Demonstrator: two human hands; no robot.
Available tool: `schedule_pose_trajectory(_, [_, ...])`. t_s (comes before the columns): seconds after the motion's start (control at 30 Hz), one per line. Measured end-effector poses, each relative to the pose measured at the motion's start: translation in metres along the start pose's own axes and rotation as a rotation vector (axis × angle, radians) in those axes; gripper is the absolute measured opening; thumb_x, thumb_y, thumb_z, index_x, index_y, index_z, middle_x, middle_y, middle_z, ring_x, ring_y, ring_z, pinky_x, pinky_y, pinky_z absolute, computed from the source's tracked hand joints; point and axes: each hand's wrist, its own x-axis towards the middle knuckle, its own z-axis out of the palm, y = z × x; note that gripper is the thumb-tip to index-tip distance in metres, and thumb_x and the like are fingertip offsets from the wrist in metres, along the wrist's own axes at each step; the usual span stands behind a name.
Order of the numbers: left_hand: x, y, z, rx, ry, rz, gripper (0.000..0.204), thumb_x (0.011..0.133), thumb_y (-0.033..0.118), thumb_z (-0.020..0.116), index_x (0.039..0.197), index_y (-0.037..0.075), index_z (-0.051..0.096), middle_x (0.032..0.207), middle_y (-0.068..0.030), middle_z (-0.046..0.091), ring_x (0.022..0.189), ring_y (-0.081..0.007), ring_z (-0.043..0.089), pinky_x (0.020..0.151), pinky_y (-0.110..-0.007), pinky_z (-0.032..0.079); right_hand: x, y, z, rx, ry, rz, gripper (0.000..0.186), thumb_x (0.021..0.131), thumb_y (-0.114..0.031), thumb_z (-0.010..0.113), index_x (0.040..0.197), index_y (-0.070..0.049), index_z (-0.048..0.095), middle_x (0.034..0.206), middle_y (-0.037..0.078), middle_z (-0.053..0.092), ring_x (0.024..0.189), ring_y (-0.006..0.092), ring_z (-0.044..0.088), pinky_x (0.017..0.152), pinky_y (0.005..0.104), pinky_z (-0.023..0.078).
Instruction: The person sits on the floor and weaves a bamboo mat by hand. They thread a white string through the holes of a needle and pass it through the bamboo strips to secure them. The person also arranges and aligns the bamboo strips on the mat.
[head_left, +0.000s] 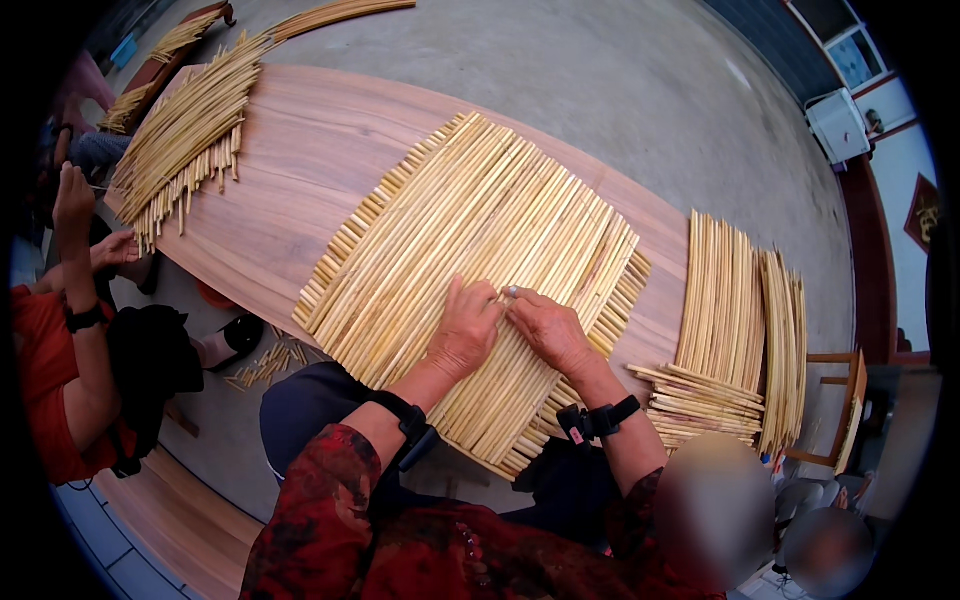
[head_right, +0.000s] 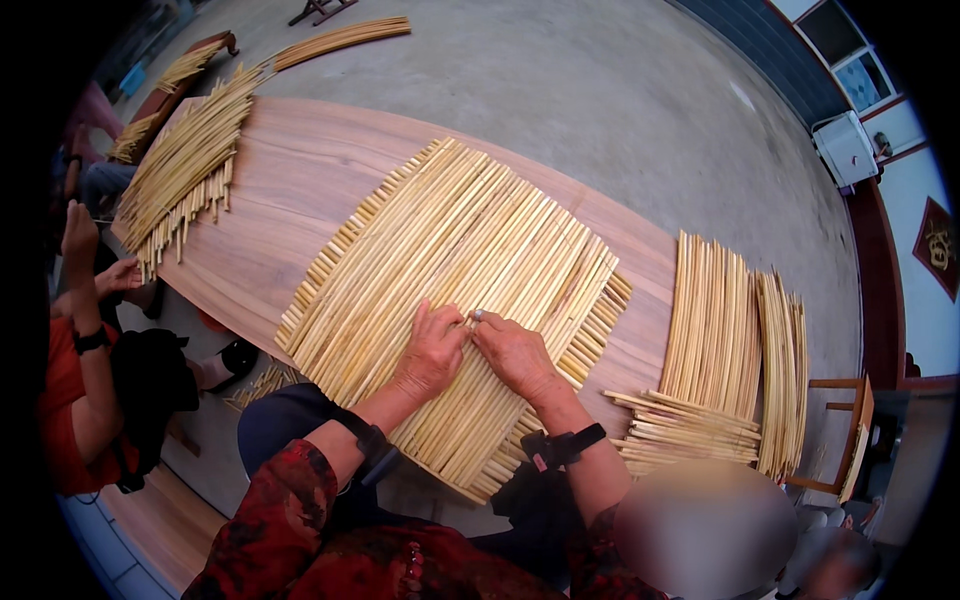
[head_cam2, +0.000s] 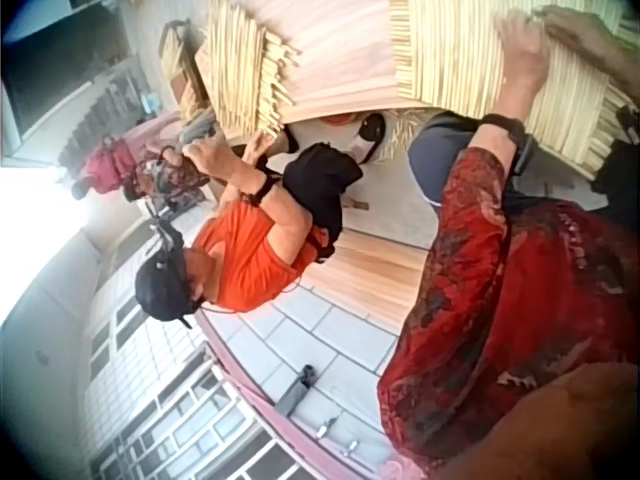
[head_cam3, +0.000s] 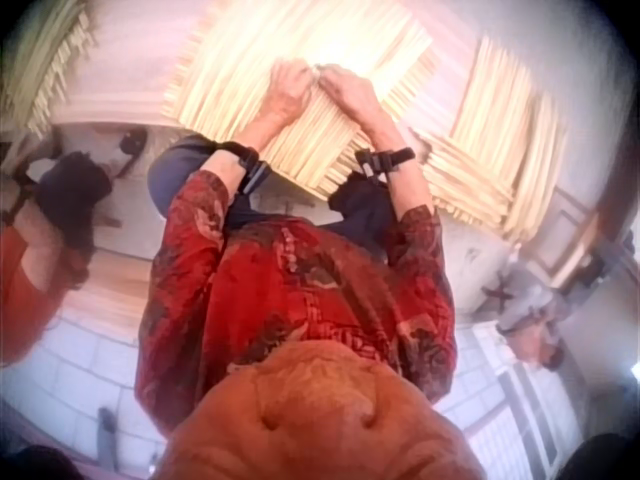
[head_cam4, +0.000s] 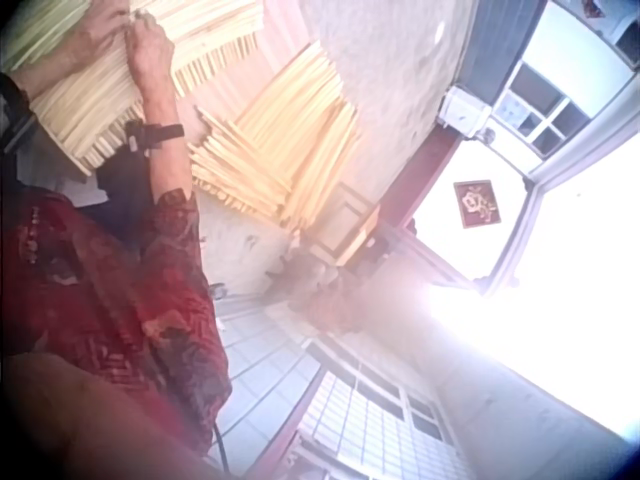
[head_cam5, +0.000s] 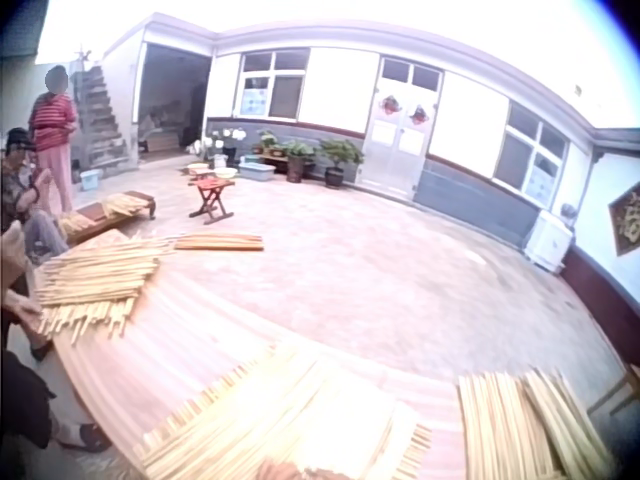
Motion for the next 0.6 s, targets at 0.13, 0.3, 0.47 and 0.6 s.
schedule_pose_trajectory(0.13, [0.000, 0.001, 0.001, -0.006, 0.008, -0.010, 0.020, 0.072, 0.002, 0.059, 0.092, 0.003, 0.055, 0.103, -0.0122, 0.047, 0.109, -0.0291, 0.045, 0.103, -0.055, 0.026, 0.004, 0.005, 0.000, 0.009, -0.007, -0.028, 0.014, 0.087, -0.019, 0.052, 0.091, -0.007, 0.056, 0.116, 0.007, 0.058, 0.093, 0.0278, 0.060, 0.072, 0.0362, 0.051])
schedule_pose_trajectory(0.3, [0.000, -0.001, 0.001, -0.003, 0.008, -0.023, 0.018, 0.074, 0.002, 0.057, 0.092, 0.003, 0.055, 0.101, -0.0109, 0.048, 0.108, -0.0277, 0.046, 0.103, -0.055, 0.027, 0.009, 0.001, -0.004, -0.011, -0.008, -0.071, 0.014, 0.086, -0.019, 0.052, 0.090, -0.006, 0.056, 0.115, 0.009, 0.058, 0.094, 0.0291, 0.060, 0.074, 0.0361, 0.051])
schedule_pose_trajectory(0.47, [-0.001, -0.001, 0.003, -0.008, 0.031, -0.036, 0.017, 0.074, 0.003, 0.056, 0.092, 0.004, 0.056, 0.099, -0.0104, 0.048, 0.107, -0.0270, 0.047, 0.104, -0.054, 0.026, 0.019, 0.004, -0.011, -0.001, -0.044, -0.106, 0.014, 0.085, -0.018, 0.053, 0.093, -0.007, 0.057, 0.114, 0.010, 0.059, 0.095, 0.0288, 0.059, 0.075, 0.0356, 0.051])
schedule_pose_trajectory(0.6, [-0.002, -0.002, 0.004, -0.003, 0.017, -0.047, 0.021, 0.074, 0.002, 0.056, 0.095, 0.004, 0.057, 0.101, -0.0099, 0.049, 0.109, -0.0268, 0.047, 0.105, -0.054, 0.026, 0.024, 0.006, -0.008, 0.023, -0.050, -0.081, 0.015, 0.086, -0.019, 0.053, 0.094, -0.007, 0.057, 0.112, 0.010, 0.059, 0.094, 0.0285, 0.059, 0.076, 0.0356, 0.051])
